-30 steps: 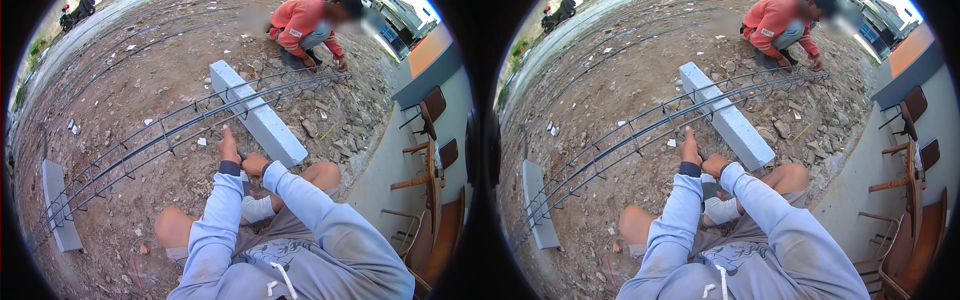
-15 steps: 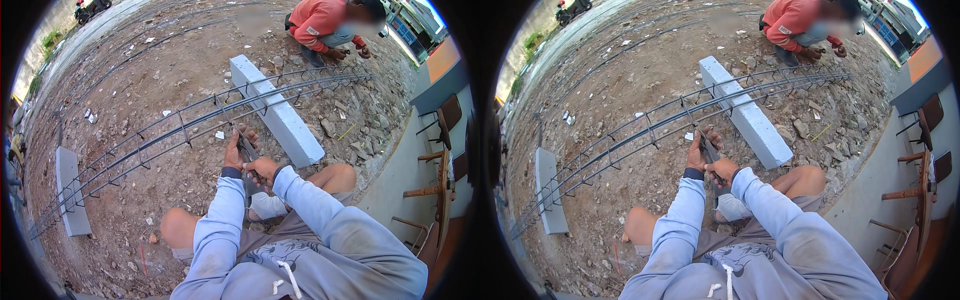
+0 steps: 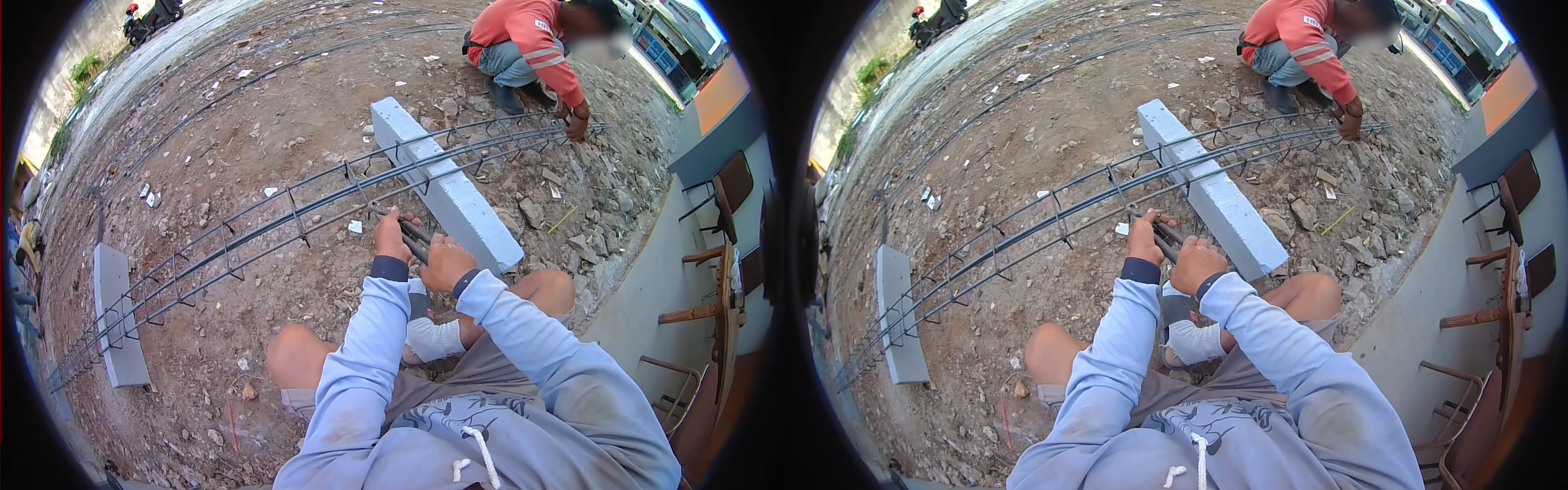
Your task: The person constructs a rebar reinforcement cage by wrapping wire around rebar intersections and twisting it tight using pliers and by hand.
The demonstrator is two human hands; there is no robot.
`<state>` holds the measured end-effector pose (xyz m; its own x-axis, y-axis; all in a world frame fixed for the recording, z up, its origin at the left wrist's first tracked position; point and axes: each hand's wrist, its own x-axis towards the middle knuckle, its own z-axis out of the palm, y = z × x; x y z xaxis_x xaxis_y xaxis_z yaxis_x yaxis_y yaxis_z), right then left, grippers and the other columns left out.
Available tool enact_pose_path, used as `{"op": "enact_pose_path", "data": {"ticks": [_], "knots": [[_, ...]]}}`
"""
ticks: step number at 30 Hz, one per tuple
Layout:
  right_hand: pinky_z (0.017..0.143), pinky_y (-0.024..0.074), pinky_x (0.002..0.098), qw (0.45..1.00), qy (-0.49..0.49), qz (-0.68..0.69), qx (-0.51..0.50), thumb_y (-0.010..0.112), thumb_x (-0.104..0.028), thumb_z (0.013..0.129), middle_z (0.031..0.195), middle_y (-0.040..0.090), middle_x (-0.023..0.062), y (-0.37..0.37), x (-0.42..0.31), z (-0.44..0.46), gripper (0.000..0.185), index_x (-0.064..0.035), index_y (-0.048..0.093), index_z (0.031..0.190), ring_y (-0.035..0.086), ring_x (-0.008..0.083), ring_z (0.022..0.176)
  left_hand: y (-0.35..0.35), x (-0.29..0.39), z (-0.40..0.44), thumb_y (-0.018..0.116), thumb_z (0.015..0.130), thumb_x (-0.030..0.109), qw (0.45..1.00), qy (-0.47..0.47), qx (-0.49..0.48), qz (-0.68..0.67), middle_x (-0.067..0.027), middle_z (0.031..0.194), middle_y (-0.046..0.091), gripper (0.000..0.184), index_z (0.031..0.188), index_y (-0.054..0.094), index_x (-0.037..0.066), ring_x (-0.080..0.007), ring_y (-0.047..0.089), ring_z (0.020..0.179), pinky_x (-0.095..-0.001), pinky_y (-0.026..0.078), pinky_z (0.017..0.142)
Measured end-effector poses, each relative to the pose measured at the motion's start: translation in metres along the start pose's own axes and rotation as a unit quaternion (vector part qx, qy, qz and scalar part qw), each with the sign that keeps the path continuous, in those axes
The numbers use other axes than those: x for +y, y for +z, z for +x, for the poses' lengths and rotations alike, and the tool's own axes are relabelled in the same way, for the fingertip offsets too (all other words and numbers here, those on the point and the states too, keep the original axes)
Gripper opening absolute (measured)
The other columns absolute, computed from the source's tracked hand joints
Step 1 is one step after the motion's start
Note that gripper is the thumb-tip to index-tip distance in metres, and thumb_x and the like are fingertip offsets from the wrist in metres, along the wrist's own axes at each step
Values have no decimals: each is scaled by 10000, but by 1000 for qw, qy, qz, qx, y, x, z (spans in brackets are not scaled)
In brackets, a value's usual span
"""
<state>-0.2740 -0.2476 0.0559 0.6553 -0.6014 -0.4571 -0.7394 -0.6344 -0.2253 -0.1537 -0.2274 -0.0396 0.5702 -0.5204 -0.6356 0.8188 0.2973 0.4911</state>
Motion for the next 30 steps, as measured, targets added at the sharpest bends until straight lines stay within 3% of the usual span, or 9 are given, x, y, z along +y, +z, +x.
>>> {"op": "enact_pose_path", "data": {"ticks": [3, 6, 10, 13, 18, 22, 23, 26, 30], "knots": [[953, 438, 411, 996, 43, 51, -61, 568, -318, 784, 1193, 546, 278, 12, -4, 13, 563, 82, 506, 1176, 544, 367, 1127, 1, -4, 5, 541, 888, 235, 995, 36, 53, 74, -98, 710, 561, 207, 919, 500, 34, -231, 576, 617, -375, 468, 551], [860, 474, 433, 986, 68, 147, -30, 589, -306, 763, 936, 628, 306, 32, 2, 31, 430, 96, 632, 909, 617, 373, 987, -6, -13, 15, 583, 864, 289, 985, 67, 75, 139, -80, 686, 520, 283, 918, 484, 29, -206, 534, 579, -373, 450, 529], [597, 509, 407, 984, 37, 168, -48, 583, -348, 790, 712, 641, 233, 43, 14, 42, 444, 91, 646, 803, 663, 318, 663, -7, -17, 11, 628, 821, 374, 974, 98, 86, 186, -78, 756, 487, 491, 1024, 425, -25, -170, 471, 594, -333, 424, 532], [440, 455, 377, 968, 37, 226, -105, 600, -325, 793, 581, 601, 161, 46, 18, 45, 407, 75, 634, 725, 590, 256, 462, -11, -17, 10, 642, 815, 387, 983, 92, 56, 146, -73, 773, 498, 550, 1105, 417, -23, -166, 482, 609, -335, 428, 540], [379, 397, 342, 932, 72, 329, -133, 624, -334, 820, 533, 556, 98, 35, 15, 34, 389, 21, 596, 662, 537, 191, 413, -17, -8, -2, 623, 858, 397, 997, 47, -32, 58, -82, 816, 582, 386, 1021, 466, 85, -204, 602, 712, -391, 495, 539], [387, 389, 315, 835, 87, 493, -228, 606, -330, 866, 594, 559, 60, 44, 20, 34, 343, -9, 581, 748, 559, 168, 482, -39, -6, 11, 564, 906, 373, 990, 5, -141, -6, -130, 948, 629, 337, 1067, 456, 98, -246, 647, 859, -432, 558, 628], [417, 446, 311, 767, 86, 561, -298, 597, -300, 881, 652, 565, 51, 40, 24, 32, 288, -19, 566, 822, 587, 182, 533, -48, -3, 19, 528, 929, 327, 986, -10, -167, 7, -159, 1035, 629, 282, 1095, 459, 110, -268, 646, 918, -423, 571, 669], [453, 502, 319, 674, 73, 635, -370, 603, -302, 879, 666, 573, 69, 45, 26, 33, 287, -19, 567, 852, 606, 204, 541, -39, 2, -1, 517, 935, 279, 982, 0, -182, -50, -151, 1039, 638, 257, 1101, 467, 90, -260, 650, 919, -392, 573, 669], [493, 540, 342, 896, 1, 397, -198, 646, -394, 810, 731, 621, 133, 29, 25, 19, 460, 40, 555, 931, 632, 248, 564, -46, 8, 15, 500, 941, 215, 986, -2, -162, 48, -94, 848, 649, 184, 994, 527, 41, -225, 651, 775, -397, 570, 708]]}}
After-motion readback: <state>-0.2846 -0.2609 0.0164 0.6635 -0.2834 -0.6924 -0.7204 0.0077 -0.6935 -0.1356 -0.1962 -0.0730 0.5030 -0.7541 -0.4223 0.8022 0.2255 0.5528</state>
